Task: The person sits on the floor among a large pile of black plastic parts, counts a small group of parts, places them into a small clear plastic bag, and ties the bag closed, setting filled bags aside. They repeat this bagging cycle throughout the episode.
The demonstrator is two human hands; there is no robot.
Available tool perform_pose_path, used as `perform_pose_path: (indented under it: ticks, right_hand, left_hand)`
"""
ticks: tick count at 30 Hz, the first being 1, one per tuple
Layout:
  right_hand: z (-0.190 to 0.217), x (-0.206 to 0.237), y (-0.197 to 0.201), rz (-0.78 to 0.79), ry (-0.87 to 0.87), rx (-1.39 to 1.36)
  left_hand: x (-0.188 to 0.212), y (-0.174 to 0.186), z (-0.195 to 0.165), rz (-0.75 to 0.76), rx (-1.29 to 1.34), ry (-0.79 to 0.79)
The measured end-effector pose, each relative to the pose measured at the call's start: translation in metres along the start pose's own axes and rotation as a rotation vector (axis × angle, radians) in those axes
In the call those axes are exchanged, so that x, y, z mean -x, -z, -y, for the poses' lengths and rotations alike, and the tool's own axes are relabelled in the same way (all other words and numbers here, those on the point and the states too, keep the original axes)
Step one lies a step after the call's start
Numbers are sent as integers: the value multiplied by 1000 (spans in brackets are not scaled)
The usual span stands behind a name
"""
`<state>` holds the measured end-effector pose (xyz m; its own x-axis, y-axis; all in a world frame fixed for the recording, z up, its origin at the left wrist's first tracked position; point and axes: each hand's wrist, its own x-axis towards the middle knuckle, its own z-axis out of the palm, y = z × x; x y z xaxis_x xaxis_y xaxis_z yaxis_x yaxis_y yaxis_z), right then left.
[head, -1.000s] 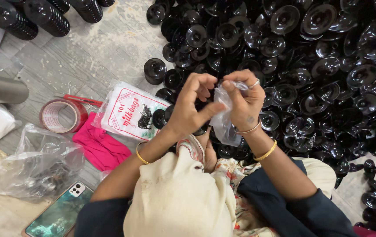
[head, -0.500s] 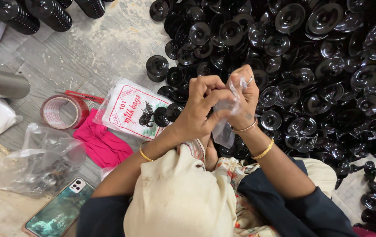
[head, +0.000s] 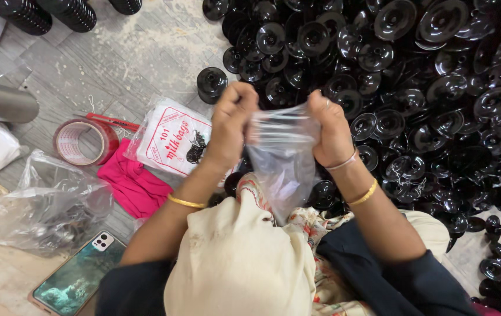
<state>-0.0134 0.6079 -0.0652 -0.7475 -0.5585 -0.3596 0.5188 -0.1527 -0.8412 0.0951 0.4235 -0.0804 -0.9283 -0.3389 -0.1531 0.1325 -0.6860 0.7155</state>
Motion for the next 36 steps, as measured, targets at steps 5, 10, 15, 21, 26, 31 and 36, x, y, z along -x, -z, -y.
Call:
perform_pose_path:
  ticks: [5,10,15,21,26,31,36]
  right_hand:
    - [-10,1,14,183,-114,147]
    - [-10,-14,8,234,-218,187]
    - [-36,-58,-22,172,-3,346]
    - [-93,-141,-64,-143,22,370]
    - [-116,-186,-88,-216,93,615]
    - [-101,-189,-94,1,70,1631]
    - [-87,-177,-105,125,-97,1687]
  left_hand:
    - [-7,34,-11,21,40,292]
    - [1,68,-32,153,-233,312]
    - [-6,88,-23,-30,-1087,-260]
    - [-74,123,5,-394,-1352,-527]
    - [-126,165,24,-483,-1292,-161]
    - [-127,186,38,-497,-1262,-177]
    - [-113,179,40,-490,-1275,-86]
